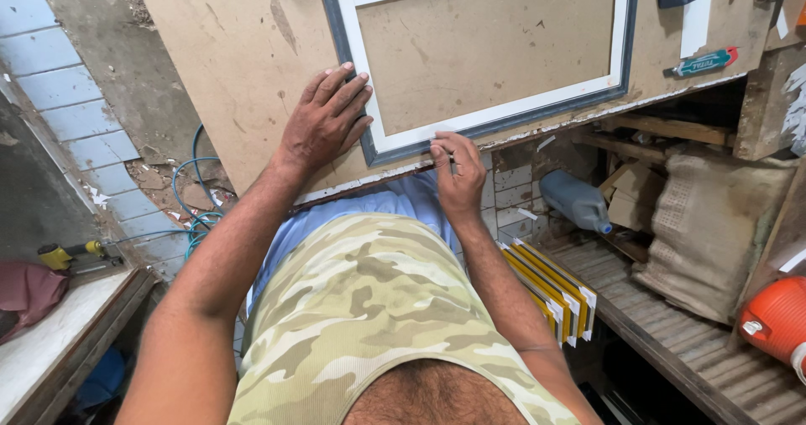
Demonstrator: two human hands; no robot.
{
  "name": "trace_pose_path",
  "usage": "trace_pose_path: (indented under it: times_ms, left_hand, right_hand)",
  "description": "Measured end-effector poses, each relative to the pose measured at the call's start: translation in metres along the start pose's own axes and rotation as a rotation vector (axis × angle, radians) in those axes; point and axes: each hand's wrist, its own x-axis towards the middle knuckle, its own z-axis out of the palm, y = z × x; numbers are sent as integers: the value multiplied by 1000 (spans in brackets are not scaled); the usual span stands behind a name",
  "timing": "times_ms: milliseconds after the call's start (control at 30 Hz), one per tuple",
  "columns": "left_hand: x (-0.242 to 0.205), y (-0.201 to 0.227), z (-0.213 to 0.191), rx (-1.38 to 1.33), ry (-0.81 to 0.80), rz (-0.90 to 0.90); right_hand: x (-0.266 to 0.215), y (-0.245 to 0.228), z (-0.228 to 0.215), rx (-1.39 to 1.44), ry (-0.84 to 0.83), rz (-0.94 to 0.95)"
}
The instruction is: The person assembles a picture frame by applying white tape to the inner edges of a dark frame, then places a second frame on top and repeats the taping process. The person uses a tape dispenser and utility knife to cut and apply tape along the frame edges.
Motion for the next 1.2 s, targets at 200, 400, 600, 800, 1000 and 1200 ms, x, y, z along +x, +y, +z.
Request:
trace_pose_path:
  times_ms: [200,400,600,800,1000,1200]
  left_hand:
    - [-4,2,3,16,-9,-1]
    - [4,5,-2,-59,-28,-51]
    - [12,14,-10,-76,-83,-111]
    - [14,17,-12,-98,-99,-140]
    - [12,17,-10,-96,-106,-154]
    - [13,17,-8,-90,-89,-152]
  right_hand:
    - [-8,0,19,236,-162,192]
    - [-2,8,40,617,-306,476]
    - [6,5,52,553,-307,552]
    - [21,-9,52,337,-336,590]
    - [36,-21,52,-32,-408,503]
    - [58,-22,37,-519,-497,-78]
